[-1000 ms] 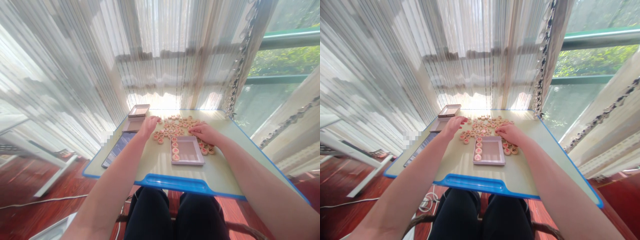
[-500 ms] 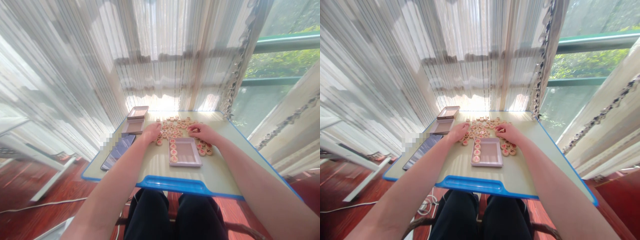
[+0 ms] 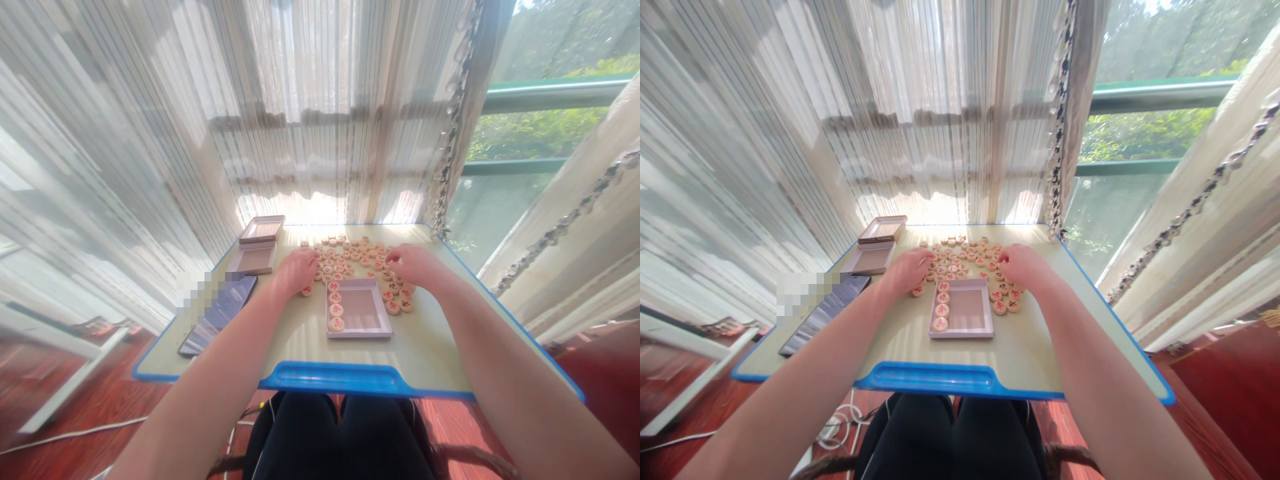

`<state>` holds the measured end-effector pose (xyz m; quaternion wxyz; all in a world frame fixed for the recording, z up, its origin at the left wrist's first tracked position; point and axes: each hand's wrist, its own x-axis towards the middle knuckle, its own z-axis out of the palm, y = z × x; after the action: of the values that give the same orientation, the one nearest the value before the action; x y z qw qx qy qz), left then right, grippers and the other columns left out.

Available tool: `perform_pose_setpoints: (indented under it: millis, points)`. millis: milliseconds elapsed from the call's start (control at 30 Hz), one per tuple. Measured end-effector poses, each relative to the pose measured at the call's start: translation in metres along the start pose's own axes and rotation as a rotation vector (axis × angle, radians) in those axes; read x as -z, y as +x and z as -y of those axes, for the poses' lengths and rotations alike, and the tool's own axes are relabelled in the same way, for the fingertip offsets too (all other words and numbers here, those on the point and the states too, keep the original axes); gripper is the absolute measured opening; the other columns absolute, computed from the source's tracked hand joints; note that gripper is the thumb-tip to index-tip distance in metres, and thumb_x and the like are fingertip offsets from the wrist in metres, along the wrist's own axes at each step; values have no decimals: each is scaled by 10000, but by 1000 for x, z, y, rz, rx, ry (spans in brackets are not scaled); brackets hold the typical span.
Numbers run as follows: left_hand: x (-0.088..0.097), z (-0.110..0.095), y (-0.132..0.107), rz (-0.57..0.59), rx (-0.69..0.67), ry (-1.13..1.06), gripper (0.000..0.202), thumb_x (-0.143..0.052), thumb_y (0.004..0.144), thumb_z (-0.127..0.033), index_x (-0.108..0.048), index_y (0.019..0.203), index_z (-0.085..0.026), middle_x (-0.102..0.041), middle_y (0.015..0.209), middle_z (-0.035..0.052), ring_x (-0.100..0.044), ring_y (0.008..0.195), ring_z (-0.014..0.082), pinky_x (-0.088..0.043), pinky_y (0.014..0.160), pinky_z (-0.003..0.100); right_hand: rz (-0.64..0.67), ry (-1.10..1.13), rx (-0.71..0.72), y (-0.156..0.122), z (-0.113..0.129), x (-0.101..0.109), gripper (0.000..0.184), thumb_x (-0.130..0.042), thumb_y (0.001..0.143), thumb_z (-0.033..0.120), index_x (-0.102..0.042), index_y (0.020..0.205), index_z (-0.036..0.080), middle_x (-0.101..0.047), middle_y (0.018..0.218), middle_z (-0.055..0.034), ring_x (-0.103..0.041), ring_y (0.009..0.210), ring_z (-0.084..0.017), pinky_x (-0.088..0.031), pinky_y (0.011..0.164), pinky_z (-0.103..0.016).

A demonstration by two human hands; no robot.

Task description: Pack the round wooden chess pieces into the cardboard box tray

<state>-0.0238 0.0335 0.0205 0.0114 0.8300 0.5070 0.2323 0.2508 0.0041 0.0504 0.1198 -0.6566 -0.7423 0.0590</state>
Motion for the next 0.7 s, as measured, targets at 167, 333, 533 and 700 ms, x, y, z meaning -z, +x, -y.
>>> perform_pose_setpoints:
  millis: [167,333,533,700]
  points:
    - [3,-15,-4,-29,-97,-140,360,-354,905,-349,-667,900,-171,-674,892,62,-607,829,172,-462,755,270,240,-107,-177,-13,-8,16,358,-563,709,355,-660,997,166,-692,1000,-85,-625,907,-245,-460,675,-289]
    - [5,-16,-3,-42,-86,-109,367,-368,903,-349,-642,741,-168,-639,764,62,-567,707,159,-419,661,272,239,-166,-228,-19,-11,21,332,-587,673,252,-659,984,160,-683,1041,-104,-628,906,-255,-475,684,-307]
    - [5,-14,-4,-38,-96,-63,362,-374,889,-327,-570,625,-174,-577,661,53,-511,623,148,-363,591,277,297,-122,-223,-18,-7,24,392,-593,663,171,-656,1050,146,-701,989,-88,-651,801,-208,-487,622,-266]
    - [5,-16,-5,-41,-99,-42,355,-382,879,-311,-526,585,-174,-553,629,44,-491,604,139,-337,576,272,294,-11,-137,-12,-12,19,390,-613,641,164,-679,1024,191,-692,1042,-38,-647,875,-196,-493,668,-239]
